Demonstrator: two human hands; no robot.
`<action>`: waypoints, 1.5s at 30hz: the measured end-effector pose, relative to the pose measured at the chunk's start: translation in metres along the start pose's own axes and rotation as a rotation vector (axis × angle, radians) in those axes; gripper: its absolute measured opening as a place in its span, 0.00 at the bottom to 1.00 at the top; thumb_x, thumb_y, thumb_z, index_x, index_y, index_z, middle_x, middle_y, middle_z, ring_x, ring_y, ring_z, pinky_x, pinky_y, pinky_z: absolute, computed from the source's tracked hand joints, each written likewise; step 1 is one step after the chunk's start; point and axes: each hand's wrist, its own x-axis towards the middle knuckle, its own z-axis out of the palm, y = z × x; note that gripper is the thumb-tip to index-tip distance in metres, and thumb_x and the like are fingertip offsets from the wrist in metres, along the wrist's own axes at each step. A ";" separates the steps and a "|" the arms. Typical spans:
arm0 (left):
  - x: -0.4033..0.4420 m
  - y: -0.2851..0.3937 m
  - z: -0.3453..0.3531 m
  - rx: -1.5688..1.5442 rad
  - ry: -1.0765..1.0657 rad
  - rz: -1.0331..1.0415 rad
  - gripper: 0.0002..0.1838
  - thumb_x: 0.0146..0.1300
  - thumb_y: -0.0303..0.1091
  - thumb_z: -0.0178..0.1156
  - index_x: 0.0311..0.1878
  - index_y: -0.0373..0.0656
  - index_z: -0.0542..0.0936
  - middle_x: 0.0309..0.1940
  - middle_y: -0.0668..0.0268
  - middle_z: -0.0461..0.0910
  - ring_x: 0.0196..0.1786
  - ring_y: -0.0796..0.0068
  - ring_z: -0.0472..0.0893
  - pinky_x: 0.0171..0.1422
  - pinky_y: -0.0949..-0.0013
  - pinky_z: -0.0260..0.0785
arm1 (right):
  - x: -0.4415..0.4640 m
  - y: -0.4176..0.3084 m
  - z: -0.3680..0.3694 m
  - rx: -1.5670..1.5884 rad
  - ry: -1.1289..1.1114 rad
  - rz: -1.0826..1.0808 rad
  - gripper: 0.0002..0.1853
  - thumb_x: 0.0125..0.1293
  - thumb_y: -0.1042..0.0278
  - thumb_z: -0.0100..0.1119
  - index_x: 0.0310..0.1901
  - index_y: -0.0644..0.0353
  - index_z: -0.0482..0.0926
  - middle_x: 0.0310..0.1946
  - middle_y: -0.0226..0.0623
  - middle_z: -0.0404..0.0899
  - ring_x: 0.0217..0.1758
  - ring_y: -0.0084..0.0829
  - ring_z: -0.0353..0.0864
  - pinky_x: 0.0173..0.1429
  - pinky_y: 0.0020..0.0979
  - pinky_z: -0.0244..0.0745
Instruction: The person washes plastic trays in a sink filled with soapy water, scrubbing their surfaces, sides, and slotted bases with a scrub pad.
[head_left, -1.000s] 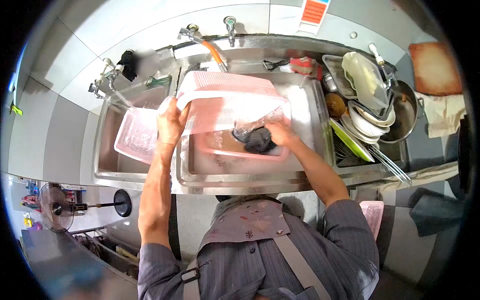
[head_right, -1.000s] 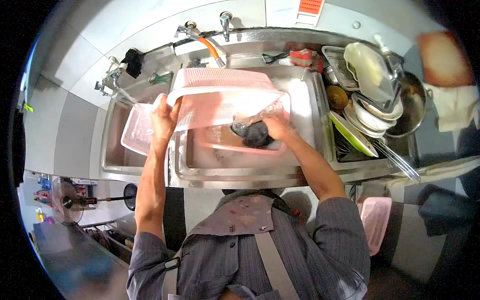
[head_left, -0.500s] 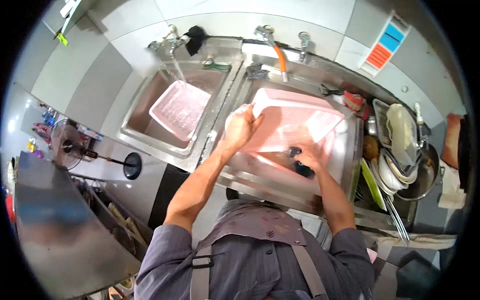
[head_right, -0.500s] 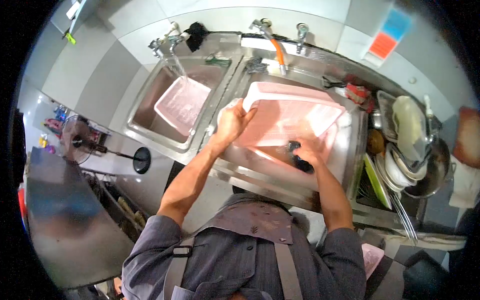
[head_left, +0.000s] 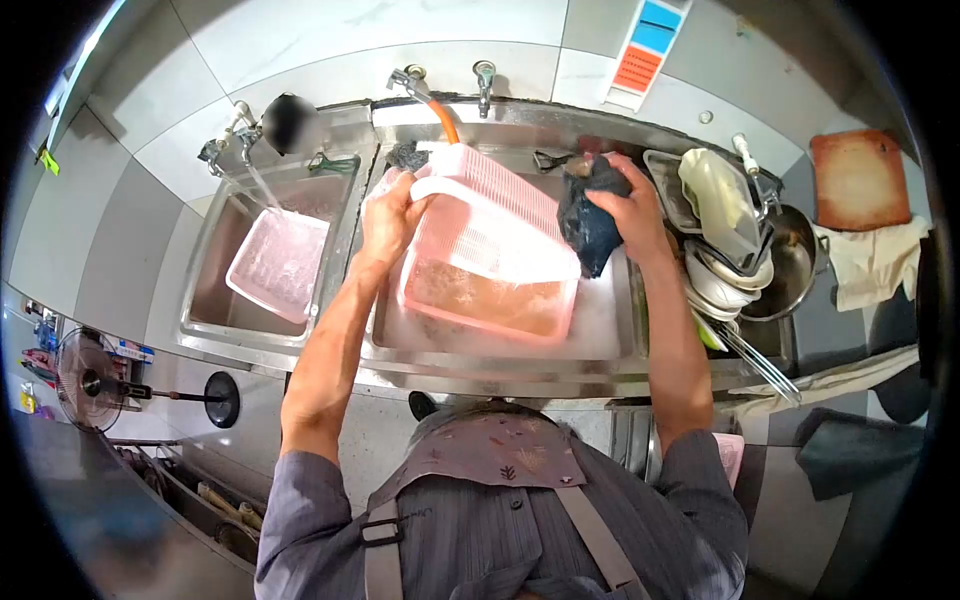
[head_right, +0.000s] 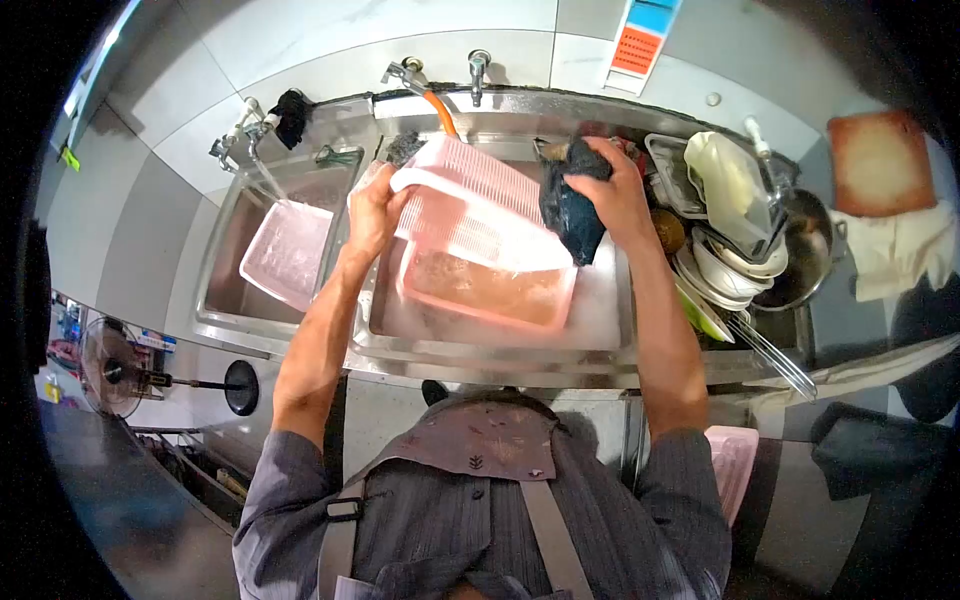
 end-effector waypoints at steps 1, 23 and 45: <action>-0.006 -0.006 0.004 -0.099 -0.034 0.047 0.10 0.67 0.38 0.65 0.43 0.43 0.79 0.34 0.56 0.81 0.36 0.56 0.84 0.39 0.60 0.75 | 0.003 0.002 0.005 0.000 0.002 0.001 0.25 0.53 0.74 0.69 0.55 0.63 0.77 0.43 0.36 0.82 0.44 0.29 0.82 0.48 0.29 0.78; -0.107 -0.074 -0.011 -1.321 -0.127 -1.124 0.18 0.77 0.33 0.46 0.57 0.25 0.75 0.48 0.50 0.81 0.45 0.66 0.83 0.43 0.65 0.79 | 0.035 0.194 0.065 -0.650 -0.248 0.163 0.20 0.57 0.64 0.68 0.51 0.59 0.82 0.43 0.51 0.85 0.47 0.48 0.85 0.53 0.40 0.77; -0.087 -0.095 -0.070 -0.989 0.103 -0.743 0.13 0.76 0.36 0.54 0.52 0.36 0.81 0.41 0.65 0.85 0.40 0.77 0.83 0.45 0.73 0.76 | -0.036 0.208 0.084 -1.067 -0.430 0.294 0.25 0.61 0.69 0.62 0.62 0.54 0.74 0.70 0.51 0.62 0.67 0.59 0.69 0.65 0.55 0.69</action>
